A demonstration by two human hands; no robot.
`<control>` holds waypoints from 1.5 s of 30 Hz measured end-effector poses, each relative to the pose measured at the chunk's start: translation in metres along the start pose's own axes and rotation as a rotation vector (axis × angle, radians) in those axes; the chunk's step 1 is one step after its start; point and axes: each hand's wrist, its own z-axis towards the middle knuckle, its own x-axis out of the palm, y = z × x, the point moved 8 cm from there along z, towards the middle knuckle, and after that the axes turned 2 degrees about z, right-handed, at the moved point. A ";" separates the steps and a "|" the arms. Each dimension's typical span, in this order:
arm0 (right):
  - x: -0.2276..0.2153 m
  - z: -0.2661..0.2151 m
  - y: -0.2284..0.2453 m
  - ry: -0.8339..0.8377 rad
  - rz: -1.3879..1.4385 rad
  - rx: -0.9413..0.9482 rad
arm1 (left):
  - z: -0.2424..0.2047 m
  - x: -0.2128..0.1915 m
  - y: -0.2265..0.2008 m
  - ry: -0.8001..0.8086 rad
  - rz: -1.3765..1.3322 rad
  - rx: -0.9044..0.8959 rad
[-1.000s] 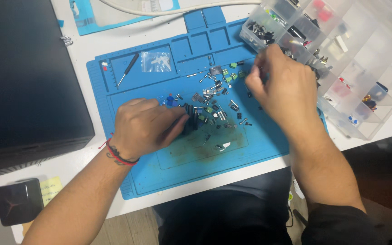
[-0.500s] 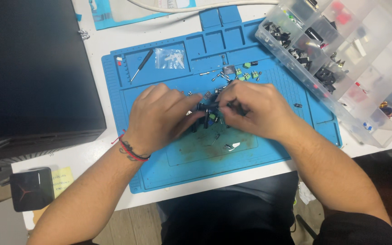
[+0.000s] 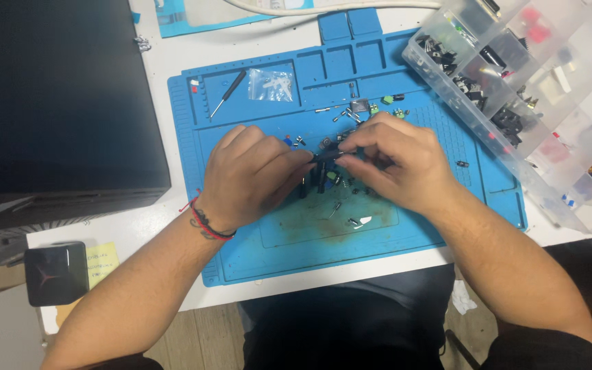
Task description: The person sorts a pile of small electronic components on a blue work mat, picking up items and placing them into a compartmentalized plastic organizer. The person uses a red-handled tool to manipulate some of the components during the sorting process.
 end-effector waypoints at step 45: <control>0.013 0.005 0.007 0.047 0.065 0.022 | 0.004 -0.020 -0.005 -0.203 -0.125 0.018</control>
